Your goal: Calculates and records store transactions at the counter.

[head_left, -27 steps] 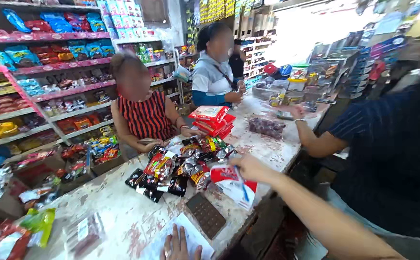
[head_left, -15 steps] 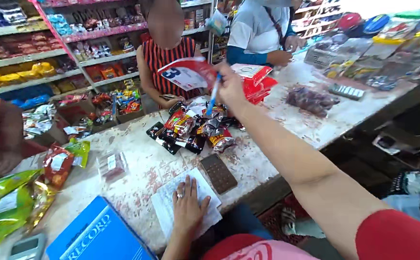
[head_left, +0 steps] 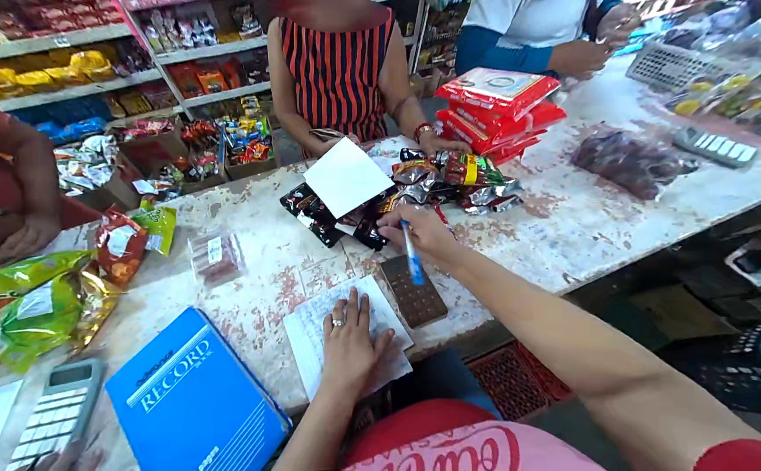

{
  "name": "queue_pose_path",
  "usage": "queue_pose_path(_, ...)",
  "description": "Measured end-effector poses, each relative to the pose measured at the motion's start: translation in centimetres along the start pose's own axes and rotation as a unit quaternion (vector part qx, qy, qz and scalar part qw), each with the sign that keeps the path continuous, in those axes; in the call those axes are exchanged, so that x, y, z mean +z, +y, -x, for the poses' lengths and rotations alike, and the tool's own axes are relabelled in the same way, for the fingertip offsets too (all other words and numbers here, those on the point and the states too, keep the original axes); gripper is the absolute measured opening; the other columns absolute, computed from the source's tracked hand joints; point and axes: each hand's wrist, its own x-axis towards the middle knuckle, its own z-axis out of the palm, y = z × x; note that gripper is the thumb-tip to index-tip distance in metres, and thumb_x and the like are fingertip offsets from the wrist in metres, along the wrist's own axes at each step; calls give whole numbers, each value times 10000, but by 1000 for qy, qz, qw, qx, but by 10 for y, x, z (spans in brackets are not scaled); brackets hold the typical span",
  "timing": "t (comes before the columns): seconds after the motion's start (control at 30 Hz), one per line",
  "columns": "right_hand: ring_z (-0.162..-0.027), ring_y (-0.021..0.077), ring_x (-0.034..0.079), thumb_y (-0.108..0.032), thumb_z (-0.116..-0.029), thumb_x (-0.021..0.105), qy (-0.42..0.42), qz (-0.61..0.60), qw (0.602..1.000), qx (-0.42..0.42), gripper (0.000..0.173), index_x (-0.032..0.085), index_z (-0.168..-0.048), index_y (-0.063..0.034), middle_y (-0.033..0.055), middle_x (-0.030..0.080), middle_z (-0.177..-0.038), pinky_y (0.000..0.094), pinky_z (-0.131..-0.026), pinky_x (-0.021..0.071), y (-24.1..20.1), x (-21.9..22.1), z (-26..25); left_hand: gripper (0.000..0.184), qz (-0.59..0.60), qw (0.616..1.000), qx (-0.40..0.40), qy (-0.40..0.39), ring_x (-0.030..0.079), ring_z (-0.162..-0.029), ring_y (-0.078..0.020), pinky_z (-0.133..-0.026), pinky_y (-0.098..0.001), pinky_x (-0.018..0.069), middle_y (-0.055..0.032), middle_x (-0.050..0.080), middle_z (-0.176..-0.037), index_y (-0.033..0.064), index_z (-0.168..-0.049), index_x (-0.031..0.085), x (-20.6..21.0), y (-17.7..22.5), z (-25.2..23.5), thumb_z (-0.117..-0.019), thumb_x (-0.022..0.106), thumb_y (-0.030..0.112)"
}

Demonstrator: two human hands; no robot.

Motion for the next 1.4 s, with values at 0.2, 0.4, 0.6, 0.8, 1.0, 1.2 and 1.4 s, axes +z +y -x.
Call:
queue_pose_path(0.2,-1056,262,720,-270,-1067,485,23,16,996,88,369,675,-1243,-8,150,731,-1191,450,-918,583,6,7,129,812,5,1000,-6,-13,416,-1445,-379,-1109,-606,337,-93,381,-1634,132,-1540,467,0,1,-1,-970,365,701)
queue_pose_path(0.4,-1151,240,673,-252,-1044,505,88,91,991,33,276,701,-1147,-87,72,752,-1134,422,-1044,506,10,23,198,832,-11,1000,2,-2,417,-1442,-392,-1099,-603,348,-101,392,-1627,121,-1533,473,1,0,0,-970,327,716)
queue_pose_path(0.6,-940,283,660,-388,-962,640,137,91,981,100,355,662,-1027,-40,118,699,-923,429,-854,546,6,29,187,827,-19,999,5,29,447,-1423,-386,-1082,-607,373,-82,438,-1602,146,-1510,514,11,-6,-1,-969,292,731)
queue_pose_path(0.8,-1324,378,572,-692,-768,743,82,130,981,122,850,615,-1305,-45,169,582,-1463,582,-1095,437,-12,59,172,795,-5,1000,-3,-3,409,-1443,-395,-1107,-607,340,-90,402,-1622,139,-1526,487,-2,-2,-2,-993,296,697)
queue_pose_path(1.0,-1347,350,558,-612,-857,697,51,138,981,130,753,601,-1337,-40,153,550,-1502,561,-1124,409,-10,57,170,764,0,1000,6,3,412,-1441,-403,-1120,-610,335,-103,411,-1615,142,-1520,495,-1,-5,-8,-1004,315,676)
queue_pose_path(1.2,-1393,341,515,-525,-855,715,35,133,981,139,702,592,-1355,-47,128,524,-1532,511,-1155,395,-9,55,169,771,-6,1000,-3,-15,375,-1471,-382,-1138,-588,321,-84,371,-1640,152,-1544,461,-4,-3,-9,-1005,303,681)
queue_pose_path(1.4,-1411,331,501,-498,-846,737,41,129,980,143,686,597,-1349,-53,120,525,-1532,491,-1147,421,-10,56,169,766,-8,1000,-2,-14,376,-1470,-381,-1139,-584,320,-82,375,-1638,150,-1542,465,-6,-3,-8,-1005,320,676)
